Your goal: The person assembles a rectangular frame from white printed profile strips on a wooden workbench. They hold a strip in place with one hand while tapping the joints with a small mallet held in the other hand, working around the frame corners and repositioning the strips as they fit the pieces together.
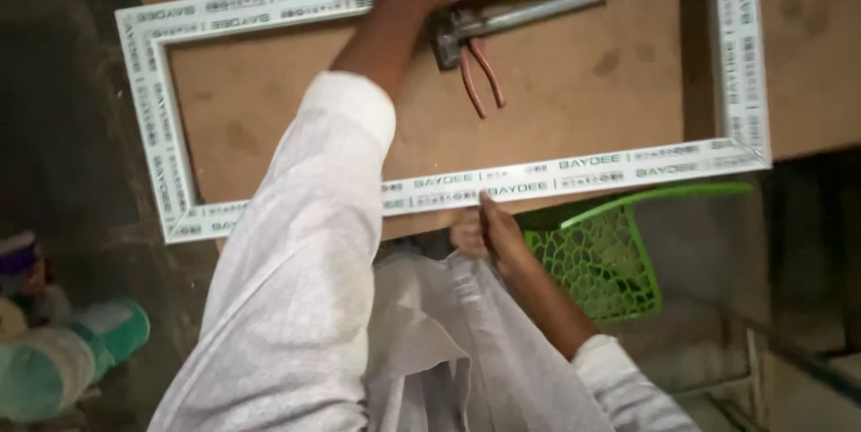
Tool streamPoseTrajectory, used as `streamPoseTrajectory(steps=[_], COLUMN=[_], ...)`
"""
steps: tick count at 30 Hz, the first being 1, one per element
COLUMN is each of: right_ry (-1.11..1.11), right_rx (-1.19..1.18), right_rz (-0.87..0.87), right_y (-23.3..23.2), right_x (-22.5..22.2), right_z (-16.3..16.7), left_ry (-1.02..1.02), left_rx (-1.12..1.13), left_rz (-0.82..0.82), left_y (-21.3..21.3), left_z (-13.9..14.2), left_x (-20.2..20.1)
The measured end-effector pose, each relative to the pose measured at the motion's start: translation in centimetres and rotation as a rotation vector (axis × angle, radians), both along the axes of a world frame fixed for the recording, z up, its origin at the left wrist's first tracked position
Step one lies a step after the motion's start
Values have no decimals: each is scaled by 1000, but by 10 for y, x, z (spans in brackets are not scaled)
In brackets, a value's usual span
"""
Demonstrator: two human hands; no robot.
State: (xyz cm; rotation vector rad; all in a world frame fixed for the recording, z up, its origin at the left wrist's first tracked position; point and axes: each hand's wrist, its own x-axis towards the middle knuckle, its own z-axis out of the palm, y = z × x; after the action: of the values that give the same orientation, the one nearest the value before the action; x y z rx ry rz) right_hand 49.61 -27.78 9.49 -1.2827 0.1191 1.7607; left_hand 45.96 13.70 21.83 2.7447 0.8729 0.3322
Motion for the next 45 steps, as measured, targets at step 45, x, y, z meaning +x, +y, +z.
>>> streamPoseTrajectory(steps=[45], right_ry=[-774], right_rx=[274], right_rz=[612], right_y=[137], right_x=[-98], right_z=[66], left_ry=[-208], left_rx=[-503], left_rz=[1853], left_y=[-201], left_z=[-62], left_x=[-563])
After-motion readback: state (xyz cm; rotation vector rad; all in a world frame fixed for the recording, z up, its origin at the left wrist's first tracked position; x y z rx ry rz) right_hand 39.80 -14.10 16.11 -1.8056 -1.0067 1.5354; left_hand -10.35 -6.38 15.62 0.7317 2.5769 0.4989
